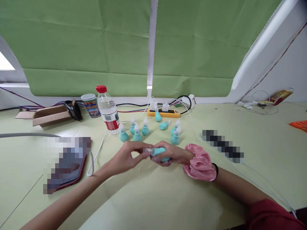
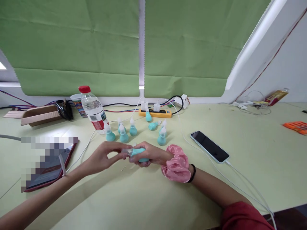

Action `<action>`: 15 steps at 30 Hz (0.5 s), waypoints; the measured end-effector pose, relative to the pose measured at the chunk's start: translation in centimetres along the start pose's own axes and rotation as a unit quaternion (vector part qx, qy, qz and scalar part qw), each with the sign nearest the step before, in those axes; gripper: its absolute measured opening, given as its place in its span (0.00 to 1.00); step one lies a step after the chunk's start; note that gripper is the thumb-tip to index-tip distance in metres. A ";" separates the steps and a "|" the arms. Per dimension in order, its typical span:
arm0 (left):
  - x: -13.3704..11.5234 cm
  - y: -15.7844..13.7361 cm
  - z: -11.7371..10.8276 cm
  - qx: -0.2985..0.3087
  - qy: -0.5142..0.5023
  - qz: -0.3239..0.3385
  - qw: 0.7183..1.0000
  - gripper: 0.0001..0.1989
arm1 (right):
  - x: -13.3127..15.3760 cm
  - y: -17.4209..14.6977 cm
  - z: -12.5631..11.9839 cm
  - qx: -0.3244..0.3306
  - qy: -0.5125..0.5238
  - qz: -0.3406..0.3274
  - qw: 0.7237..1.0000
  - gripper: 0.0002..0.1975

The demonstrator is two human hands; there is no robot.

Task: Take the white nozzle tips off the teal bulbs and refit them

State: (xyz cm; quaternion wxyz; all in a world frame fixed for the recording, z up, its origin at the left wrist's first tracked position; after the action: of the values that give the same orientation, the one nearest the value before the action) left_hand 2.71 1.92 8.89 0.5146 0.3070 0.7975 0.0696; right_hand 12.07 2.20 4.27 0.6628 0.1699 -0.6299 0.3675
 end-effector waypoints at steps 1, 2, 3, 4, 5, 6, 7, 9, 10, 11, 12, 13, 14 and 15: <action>0.8 0.6 -0.2 -0.027 -0.038 -0.024 0.999 0.16 | 0.9 -0.1 -0.5 -0.029 0.011 -0.034 0.999 0.07; 1.6 1.2 -0.5 -0.060 -0.066 -0.045 0.995 0.19 | 1.9 -0.3 -1.2 -0.063 0.023 -0.070 0.995 0.09; 2.4 1.7 -0.5 -0.089 -0.064 -0.062 0.992 0.22 | 2.8 -0.5 -1.8 -0.098 0.034 -0.105 0.989 0.10; 3.2 2.1 -0.3 -0.099 -0.022 -0.076 0.992 0.22 | 3.6 -0.7 -2.3 -0.130 0.041 -0.136 0.981 0.12; 3.9 2.5 0.3 -0.084 0.056 -0.081 0.992 0.22 | 4.1 -1.0 -2.8 -0.155 0.040 -0.162 0.974 0.12; 4.4 2.7 1.1 -0.054 0.147 -0.081 0.984 0.20 | 4.5 -1.1 -3.1 -0.175 0.030 -0.181 0.967 0.12; 5.0 2.7 2.1 -0.017 0.233 -0.077 0.969 0.18 | 4.7 -1.2 -3.3 -0.189 0.014 -0.195 0.962 0.12; 5.8 2.6 3.6 0.040 0.335 -0.065 0.939 0.13 | 4.7 -1.2 -3.6 -0.209 -0.025 -0.211 0.955 0.12; 6.0 2.6 4.0 0.051 0.350 -0.063 0.933 0.11 | 4.6 -1.1 -3.6 -0.214 -0.048 -0.217 0.951 0.12; 6.1 2.5 4.1 0.053 0.353 -0.063 0.932 0.10 | 4.5 -1.0 -3.7 -0.220 -0.071 -0.224 0.947 0.12; 6.1 2.6 4.0 0.050 0.346 -0.065 0.935 0.09 | 4.5 -0.9 -3.7 -0.227 -0.096 -0.230 0.942 0.12; 5.9 2.7 3.6 0.044 0.326 -0.070 0.942 0.08 | 4.4 -0.9 -3.8 -0.237 -0.119 -0.235 0.935 0.12; 5.7 2.8 3.0 0.034 0.284 -0.082 0.955 0.07 | 4.4 -0.9 -4.0 -0.251 -0.140 -0.240 0.927 0.12; 5.3 3.0 2.3 0.017 0.219 -0.100 0.970 0.05 | 4.4 -1.0 -4.1 -0.266 -0.159 -0.242 0.920 0.12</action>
State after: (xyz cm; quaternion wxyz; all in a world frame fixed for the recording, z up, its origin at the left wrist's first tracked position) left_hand 4.50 6.85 5.01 0.3264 0.2116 0.9186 0.0698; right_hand 15.39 5.60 8.15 0.6432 0.1906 -0.7414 -0.0168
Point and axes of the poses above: each hand's wrist, its own y-axis towards the middle knuckle, its own z-axis out of the palm, x = y × z, the point moved 7 cm from there along y, towards the middle knuckle, and after that the axes turned 9 degrees about -x, right-handed, at the moved point
